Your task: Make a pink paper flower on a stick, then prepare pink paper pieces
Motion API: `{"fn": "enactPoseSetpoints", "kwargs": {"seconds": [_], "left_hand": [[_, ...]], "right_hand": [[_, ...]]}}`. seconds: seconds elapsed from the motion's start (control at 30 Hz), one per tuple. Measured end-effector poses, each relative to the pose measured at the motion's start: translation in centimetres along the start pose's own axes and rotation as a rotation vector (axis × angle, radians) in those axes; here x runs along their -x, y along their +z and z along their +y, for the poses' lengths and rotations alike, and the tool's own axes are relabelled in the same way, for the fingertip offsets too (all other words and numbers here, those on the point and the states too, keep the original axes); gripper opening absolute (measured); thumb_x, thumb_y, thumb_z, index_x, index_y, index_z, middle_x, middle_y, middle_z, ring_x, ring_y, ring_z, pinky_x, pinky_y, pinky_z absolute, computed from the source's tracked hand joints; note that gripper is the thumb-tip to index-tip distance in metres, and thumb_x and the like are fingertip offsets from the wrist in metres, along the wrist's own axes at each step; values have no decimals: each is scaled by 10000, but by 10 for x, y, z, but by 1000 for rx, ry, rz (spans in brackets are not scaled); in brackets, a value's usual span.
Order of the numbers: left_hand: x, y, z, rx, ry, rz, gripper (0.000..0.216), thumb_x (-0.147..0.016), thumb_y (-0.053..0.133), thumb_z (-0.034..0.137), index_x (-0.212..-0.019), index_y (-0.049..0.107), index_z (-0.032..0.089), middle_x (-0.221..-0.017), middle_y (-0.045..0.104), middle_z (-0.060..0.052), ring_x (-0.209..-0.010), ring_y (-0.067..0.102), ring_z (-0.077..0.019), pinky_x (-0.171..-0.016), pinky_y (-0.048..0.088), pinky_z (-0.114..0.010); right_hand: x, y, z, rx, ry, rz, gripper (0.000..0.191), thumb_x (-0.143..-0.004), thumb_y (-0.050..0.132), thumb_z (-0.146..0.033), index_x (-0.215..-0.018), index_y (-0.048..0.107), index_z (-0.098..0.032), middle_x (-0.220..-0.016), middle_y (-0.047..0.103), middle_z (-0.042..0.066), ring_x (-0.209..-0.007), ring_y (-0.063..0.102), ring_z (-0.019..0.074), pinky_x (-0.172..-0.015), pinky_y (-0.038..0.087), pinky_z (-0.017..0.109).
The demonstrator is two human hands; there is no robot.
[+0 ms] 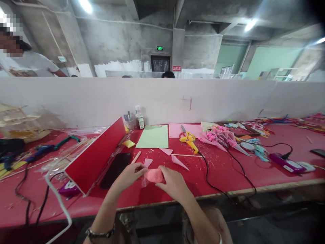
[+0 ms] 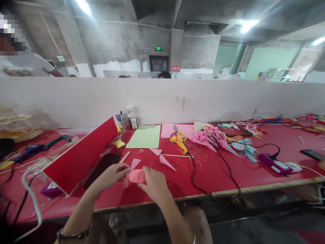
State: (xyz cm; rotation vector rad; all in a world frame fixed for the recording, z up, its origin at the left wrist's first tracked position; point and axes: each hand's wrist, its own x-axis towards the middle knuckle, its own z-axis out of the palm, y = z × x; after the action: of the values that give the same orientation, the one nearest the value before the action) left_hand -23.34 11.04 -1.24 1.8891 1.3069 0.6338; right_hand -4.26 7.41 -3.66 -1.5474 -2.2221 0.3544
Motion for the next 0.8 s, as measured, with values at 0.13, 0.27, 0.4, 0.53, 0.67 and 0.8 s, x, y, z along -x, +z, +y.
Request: {"fn": "enactPoseSetpoints", "kwargs": {"seconds": [0.13, 0.27, 0.4, 0.53, 0.67, 0.8], "left_hand": [[-7, 13, -14, 134, -83, -86, 371, -723, 424, 475, -639, 528, 129, -551, 552, -1, -519, 514, -129, -487, 386, -214], [-8, 23, -20, 5, -62, -15, 345, -726, 417, 430, -583, 529, 137, -529, 562, -17, -513, 518, -140, -500, 369, -226], [-10, 27, -23, 55, -18, -12, 271, -721, 438, 386, -622, 517, 147, -595, 576, -25, -550, 532, -142, -541, 390, -234], [-8, 25, -18, 247, -52, -104, 327, -746, 413, 450, -627, 479, 152, -595, 524, 0, -540, 501, -118, -539, 402, -226], [-8, 27, -11, 206, 48, -4, 325, -765, 412, 429, -599, 471, 155, -556, 491, 18, -517, 478, -108, -532, 382, -215], [-10, 33, -3, 84, 124, 110, 291, -776, 420, 362, -577, 467, 155, -507, 483, 33, -485, 469, -104, -507, 349, -204]], "right_hand": [[-4, 9, 7, 40, 69, 18, 429, -712, 568, -349, -1091, 426, -207, -944, 609, 69, -849, 583, 218, -644, 385, 266], [-9, 16, 10, 79, 95, 38, 389, -694, 594, -310, -1043, 466, -195, -918, 612, 77, -845, 583, 224, -644, 397, 264], [-11, 19, 11, 73, 104, 78, 414, -694, 592, -278, -1075, 458, -186, -924, 606, 90, -831, 584, 228, -645, 413, 273], [-10, 21, 17, -55, 58, 111, 443, -722, 555, -287, -1132, 418, -190, -962, 588, 86, -881, 566, 226, -709, 424, 304], [-10, 25, 17, -191, 18, 174, 449, -700, 558, -256, -1124, 431, -179, -1057, 518, 97, -1022, 469, 236, -813, 401, 339], [-10, 25, 6, -332, 0, 376, 429, -648, 592, -243, -1051, 456, -187, -1103, 432, 95, -1066, 381, 244, -881, 349, 377]]}}
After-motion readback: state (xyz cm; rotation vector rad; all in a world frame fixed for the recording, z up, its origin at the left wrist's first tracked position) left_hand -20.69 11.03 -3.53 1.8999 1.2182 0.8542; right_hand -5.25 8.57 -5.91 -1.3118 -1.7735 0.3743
